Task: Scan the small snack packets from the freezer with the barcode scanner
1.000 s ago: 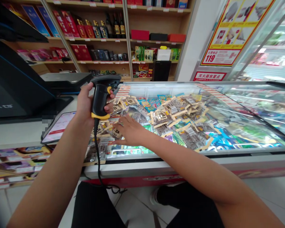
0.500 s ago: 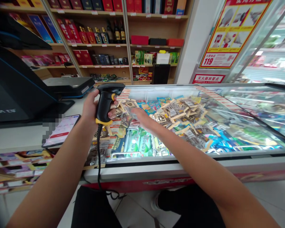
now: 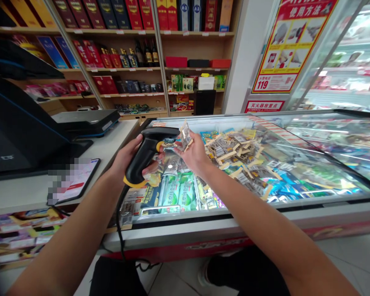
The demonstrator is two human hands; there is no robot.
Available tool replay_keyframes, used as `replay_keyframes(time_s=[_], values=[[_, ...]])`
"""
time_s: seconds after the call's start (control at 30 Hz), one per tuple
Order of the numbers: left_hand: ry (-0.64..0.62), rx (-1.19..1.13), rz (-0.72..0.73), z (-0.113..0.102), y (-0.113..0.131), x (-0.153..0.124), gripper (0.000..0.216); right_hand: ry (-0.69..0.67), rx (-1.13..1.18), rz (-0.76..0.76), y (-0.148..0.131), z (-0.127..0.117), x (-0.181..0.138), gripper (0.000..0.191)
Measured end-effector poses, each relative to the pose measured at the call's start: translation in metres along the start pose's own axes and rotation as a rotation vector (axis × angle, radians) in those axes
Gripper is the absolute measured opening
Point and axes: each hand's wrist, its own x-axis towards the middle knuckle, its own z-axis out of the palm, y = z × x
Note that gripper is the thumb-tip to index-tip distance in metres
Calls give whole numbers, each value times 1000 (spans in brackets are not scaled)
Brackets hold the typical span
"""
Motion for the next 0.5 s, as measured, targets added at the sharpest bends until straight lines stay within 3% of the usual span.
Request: replay_keyframes(time_s=[0.27, 0.5], values=[[-3, -32, -2, 3, -7, 3, 51, 72, -90, -152, 9, -8, 16, 51], [-17, -7, 25, -1, -10, 3, 54, 128, 55, -122, 3, -9, 19, 43]])
